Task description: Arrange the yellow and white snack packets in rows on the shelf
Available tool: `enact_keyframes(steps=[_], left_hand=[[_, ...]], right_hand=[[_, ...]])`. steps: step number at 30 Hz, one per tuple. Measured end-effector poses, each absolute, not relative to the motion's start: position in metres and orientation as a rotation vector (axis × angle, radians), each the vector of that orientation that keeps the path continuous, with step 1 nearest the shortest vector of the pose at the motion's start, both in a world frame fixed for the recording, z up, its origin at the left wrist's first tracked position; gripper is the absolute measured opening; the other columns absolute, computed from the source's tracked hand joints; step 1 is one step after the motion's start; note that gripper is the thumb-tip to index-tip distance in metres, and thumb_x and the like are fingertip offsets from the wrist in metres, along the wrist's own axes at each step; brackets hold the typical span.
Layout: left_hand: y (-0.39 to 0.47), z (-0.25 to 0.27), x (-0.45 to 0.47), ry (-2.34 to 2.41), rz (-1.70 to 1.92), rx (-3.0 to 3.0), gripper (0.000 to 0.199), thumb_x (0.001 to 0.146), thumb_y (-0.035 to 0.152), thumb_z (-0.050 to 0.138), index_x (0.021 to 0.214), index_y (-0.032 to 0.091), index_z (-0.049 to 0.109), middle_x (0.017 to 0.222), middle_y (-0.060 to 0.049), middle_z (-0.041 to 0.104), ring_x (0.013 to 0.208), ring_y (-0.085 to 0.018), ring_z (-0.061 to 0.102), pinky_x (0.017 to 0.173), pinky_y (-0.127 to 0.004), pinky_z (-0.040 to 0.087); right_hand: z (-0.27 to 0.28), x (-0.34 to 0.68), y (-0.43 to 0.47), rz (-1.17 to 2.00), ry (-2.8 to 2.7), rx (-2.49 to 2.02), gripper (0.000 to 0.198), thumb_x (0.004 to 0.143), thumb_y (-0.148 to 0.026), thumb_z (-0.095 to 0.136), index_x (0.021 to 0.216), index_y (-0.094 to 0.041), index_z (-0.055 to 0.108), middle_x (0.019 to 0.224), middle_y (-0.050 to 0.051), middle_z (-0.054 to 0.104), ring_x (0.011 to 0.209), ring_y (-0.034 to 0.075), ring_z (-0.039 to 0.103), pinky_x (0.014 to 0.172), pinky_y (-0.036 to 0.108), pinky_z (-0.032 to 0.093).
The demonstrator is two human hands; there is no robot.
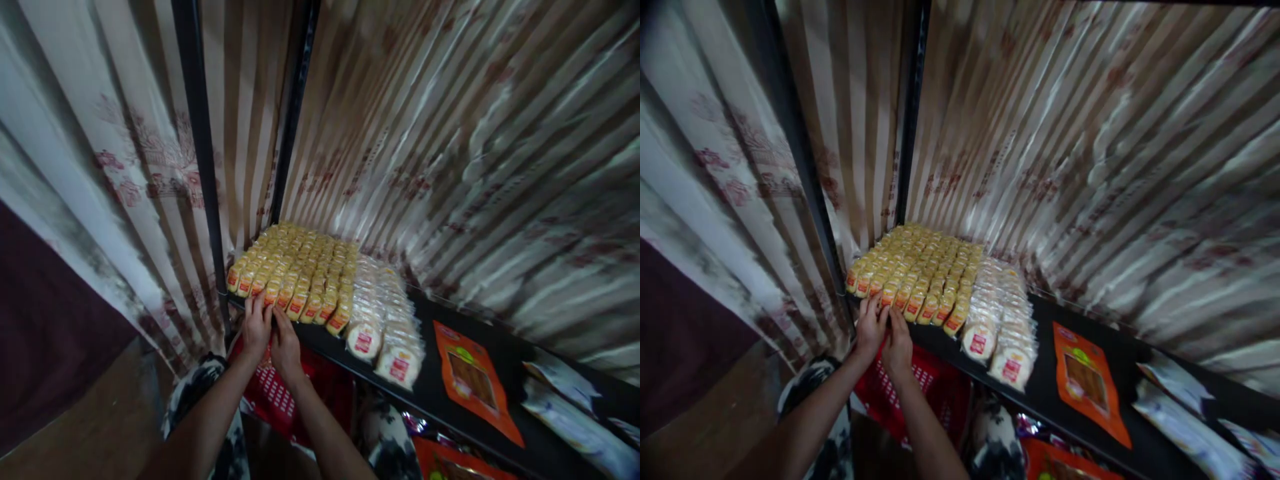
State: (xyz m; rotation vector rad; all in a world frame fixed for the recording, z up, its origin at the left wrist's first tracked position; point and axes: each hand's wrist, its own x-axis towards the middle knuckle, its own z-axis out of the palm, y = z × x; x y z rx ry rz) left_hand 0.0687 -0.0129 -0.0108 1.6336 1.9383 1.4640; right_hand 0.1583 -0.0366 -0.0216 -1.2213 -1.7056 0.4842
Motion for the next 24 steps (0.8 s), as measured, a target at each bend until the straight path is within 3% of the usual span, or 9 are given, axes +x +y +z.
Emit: enact_keyframes(steps=[12,18,24], left_hand=[[-0.006,-0.017,0.072,1.874,1.608,1.677,0.036,0.088,0.028,0.049,0.123,0.02,0.055,0.108,-0.008,0.054,0.096,-0.018,0.061,0.084,-0.03,0.051],[-0.009,-0.012,0.072,1.942,1.557,1.649,0.038,0.087,0.028,0.051,0.123,0.017,0.052,0.105,-0.009,0.055,0.081,-0.016,0.062,0.072,-0.027,0.052],[-0.01,-0.012,0.073,2.0,1.512,1.696,0.026,0.089,0.033,0.048,0.107,0.018,0.059,0.099,-0.008,0.058,0.075,-0.015,0.062,0.069,-0.027,0.051]], right_hand=[[-0.01,0.173,-0.032,0.413,-1.77,-1.328,0.062,0.071,-0.002,0.035,0.13,-0.014,0.05,0.124,0.013,0.058,0.117,0.019,0.053,0.102,0.035,0.044],[-0.009,0.176,-0.031,0.418,-1.793,-1.42,0.065,0.071,-0.003,0.036,0.135,-0.011,0.044,0.118,0.016,0.058,0.107,0.022,0.058,0.095,0.036,0.049],[-0.014,0.177,-0.03,0.402,-1.786,-1.387,0.064,0.072,-0.003,0.037,0.134,-0.016,0.046,0.11,0.014,0.06,0.096,0.021,0.061,0.089,0.035,0.052]])
